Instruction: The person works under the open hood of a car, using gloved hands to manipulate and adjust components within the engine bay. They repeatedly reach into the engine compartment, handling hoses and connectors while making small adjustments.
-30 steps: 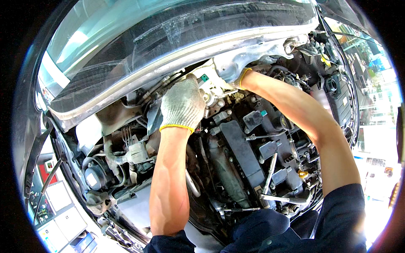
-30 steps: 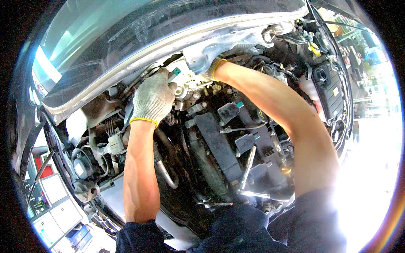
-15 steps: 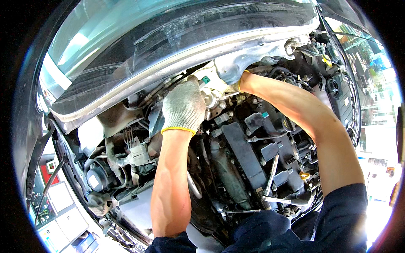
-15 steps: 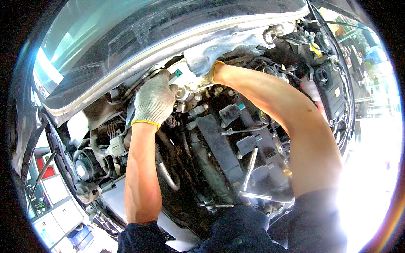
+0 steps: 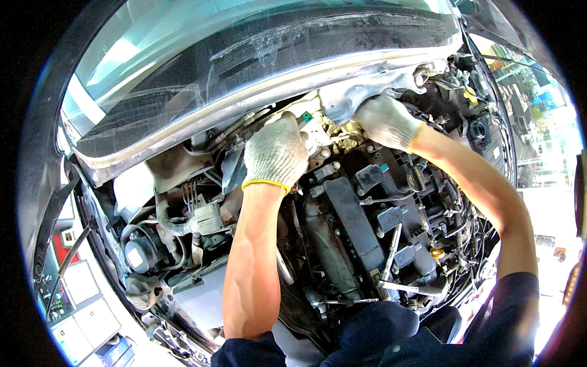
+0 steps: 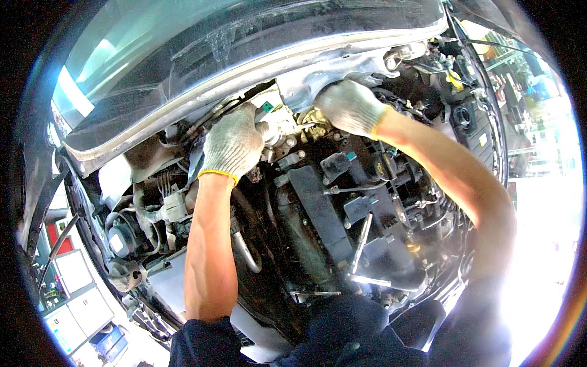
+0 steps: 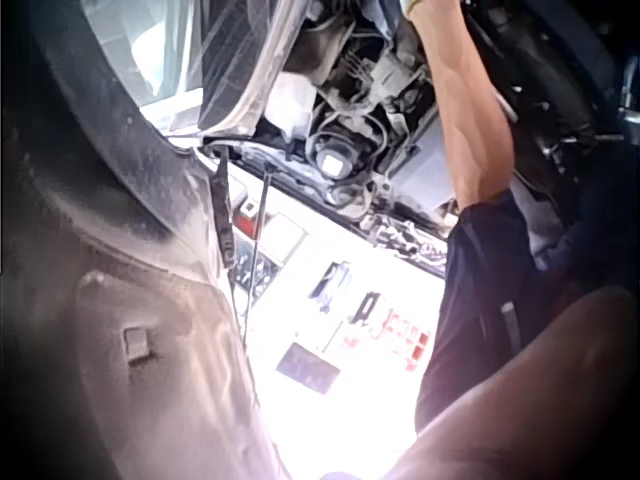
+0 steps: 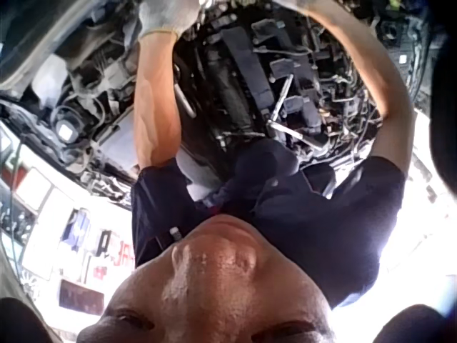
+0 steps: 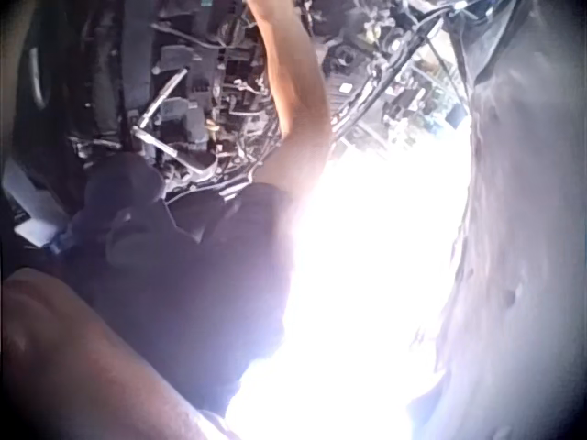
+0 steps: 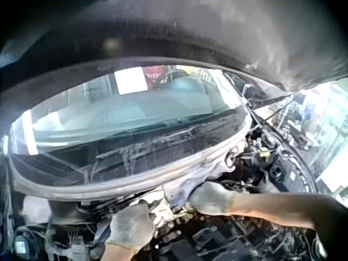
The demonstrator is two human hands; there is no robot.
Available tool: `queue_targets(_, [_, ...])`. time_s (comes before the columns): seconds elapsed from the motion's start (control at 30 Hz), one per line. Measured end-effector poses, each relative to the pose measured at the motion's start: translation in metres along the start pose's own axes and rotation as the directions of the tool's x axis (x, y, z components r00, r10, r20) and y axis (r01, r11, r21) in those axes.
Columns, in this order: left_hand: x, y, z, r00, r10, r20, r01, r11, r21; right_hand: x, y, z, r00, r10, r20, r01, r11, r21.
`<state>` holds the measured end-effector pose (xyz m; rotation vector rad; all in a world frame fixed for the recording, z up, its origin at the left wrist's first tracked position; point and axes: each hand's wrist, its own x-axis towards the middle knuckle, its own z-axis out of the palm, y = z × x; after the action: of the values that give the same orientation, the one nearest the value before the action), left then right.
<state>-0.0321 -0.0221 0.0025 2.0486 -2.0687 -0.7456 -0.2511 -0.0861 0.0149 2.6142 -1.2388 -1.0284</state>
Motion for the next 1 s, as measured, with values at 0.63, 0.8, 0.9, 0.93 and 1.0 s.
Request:
queue_targets(0.63, [0.033,0.004,0.047,0.983,0.086,-0.161,-0.091,0.996,-0.021,-0.08,-0.362,-0.178,0.324,-0.599,-0.732,0.944,0.157,0.29])
queue_targets(0.8, [0.073,0.043,0.066,0.923,0.185,-0.337,-0.193,0.981,0.008,-0.095,-0.424,-0.184,0.186,-0.777,-0.602,0.973,0.058,0.225])
queue_targets(0.9, [0.064,0.026,0.069,0.807,0.272,-0.525,-0.205,0.961,0.184,-0.089,-0.449,-0.173,0.19,-0.868,-0.459,0.905,-0.026,0.424])
queue_targets(0.93, [0.059,0.023,0.069,0.8,0.282,-0.529,-0.226,0.959,0.17,-0.079,-0.449,-0.171,0.206,-0.886,-0.416,0.907,0.013,0.421])
queue_targets(1.0, [0.044,0.013,0.061,0.843,0.26,-0.471,-0.256,0.964,0.075,-0.075,-0.445,-0.172,0.22,-0.92,-0.324,0.918,0.083,0.387])
